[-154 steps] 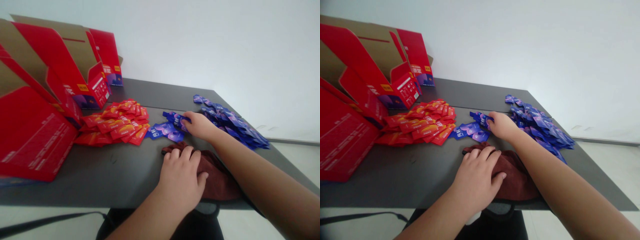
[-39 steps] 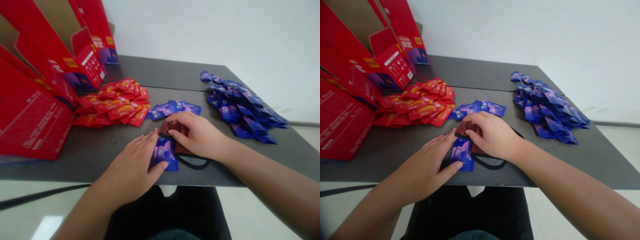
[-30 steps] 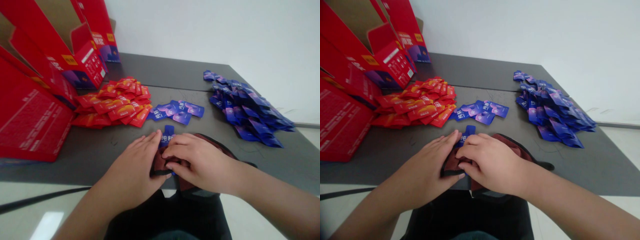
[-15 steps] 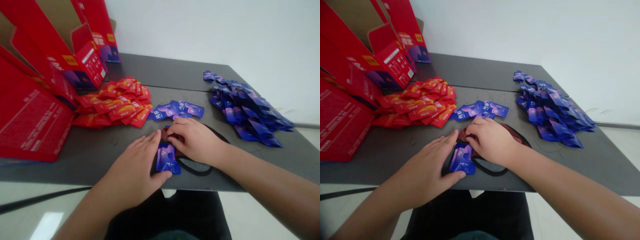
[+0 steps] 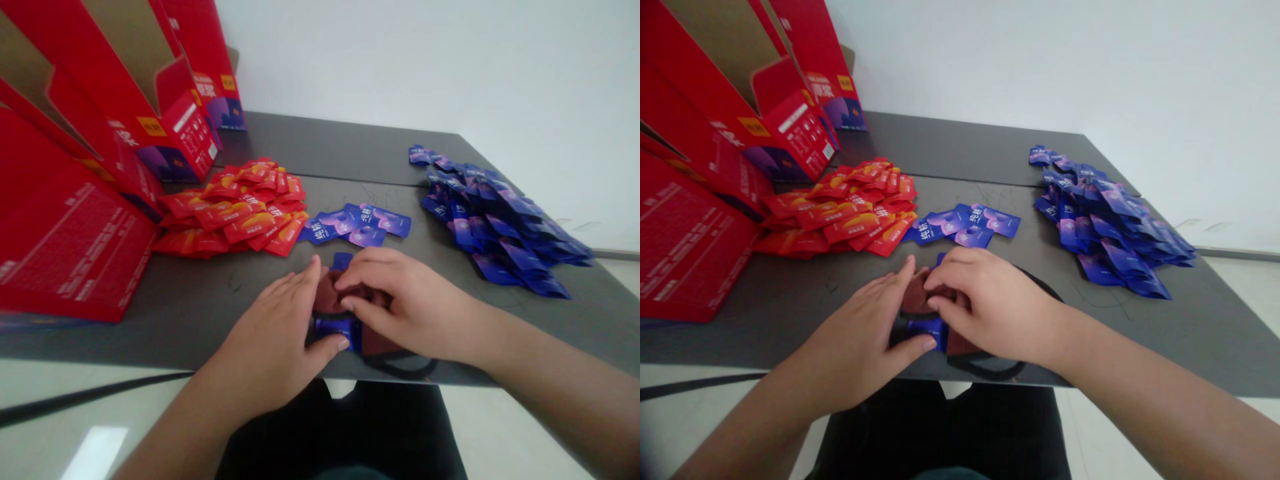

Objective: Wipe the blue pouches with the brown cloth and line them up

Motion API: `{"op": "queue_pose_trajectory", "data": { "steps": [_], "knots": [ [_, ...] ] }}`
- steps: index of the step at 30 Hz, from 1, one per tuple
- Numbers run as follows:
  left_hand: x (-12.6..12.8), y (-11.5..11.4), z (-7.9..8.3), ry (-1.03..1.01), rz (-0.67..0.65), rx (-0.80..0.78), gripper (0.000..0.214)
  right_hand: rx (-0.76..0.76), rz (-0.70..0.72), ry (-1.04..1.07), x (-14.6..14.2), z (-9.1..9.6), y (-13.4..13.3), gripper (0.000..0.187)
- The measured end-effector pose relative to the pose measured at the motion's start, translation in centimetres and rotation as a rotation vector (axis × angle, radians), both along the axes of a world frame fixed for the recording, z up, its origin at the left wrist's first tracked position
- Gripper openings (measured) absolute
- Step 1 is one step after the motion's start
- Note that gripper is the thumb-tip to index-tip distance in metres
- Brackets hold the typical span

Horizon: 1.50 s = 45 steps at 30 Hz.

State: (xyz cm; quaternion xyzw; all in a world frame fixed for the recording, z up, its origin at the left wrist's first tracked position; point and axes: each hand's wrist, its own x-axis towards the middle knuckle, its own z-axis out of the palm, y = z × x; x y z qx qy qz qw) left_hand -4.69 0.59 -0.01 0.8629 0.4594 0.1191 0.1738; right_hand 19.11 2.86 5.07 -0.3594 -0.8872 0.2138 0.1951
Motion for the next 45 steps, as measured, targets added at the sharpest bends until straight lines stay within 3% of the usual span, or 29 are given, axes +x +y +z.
{"op": "queue_pose_trajectory", "data": {
  "steps": [4, 22, 28, 30, 33, 36, 40, 45],
  "knots": [
    [0.0, 0.2, 0.0, -0.030, -0.024, -0.026, 0.111, -0.140, 0.106, -0.083, -0.6, 0.2, -1.6, 0.012],
    [0.3, 0.2, 0.5, 0.028, 0.019, -0.019, 0.108, 0.130, -0.149, -0.162, -0.2, -2.6, 3.2, 0.013],
    [0.3, 0.1, 0.7, 0.016, 0.011, -0.009, 0.117, 0.181, -0.217, 0.014, 0.9, -1.3, 3.1, 0.011],
    [0.3, 0.1, 0.7, 0.014, 0.015, -0.009, 0.112, 0.138, -0.189, 0.060, 1.0, -0.3, 1.9, 0.013],
    [0.1, 0.1, 0.5, 0.004, 0.003, -0.014, 0.113, -0.047, -0.026, 0.045, 0.4, 0.8, -0.4, 0.016],
    [-0.1, 0.1, 0.2, -0.013, -0.031, -0.023, 0.119, -0.183, 0.100, -0.019, -0.3, 0.9, -1.9, 0.015],
    [0.1, 0.1, 0.2, 0.003, -0.014, -0.033, 0.121, -0.138, 0.110, -0.072, -0.8, -0.1, -1.7, 0.011],
    [0.4, 0.2, 0.2, -0.016, 0.025, -0.039, 0.124, -0.045, 0.036, -0.118, -0.6, -1.0, 0.6, 0.011]
  ]
}}
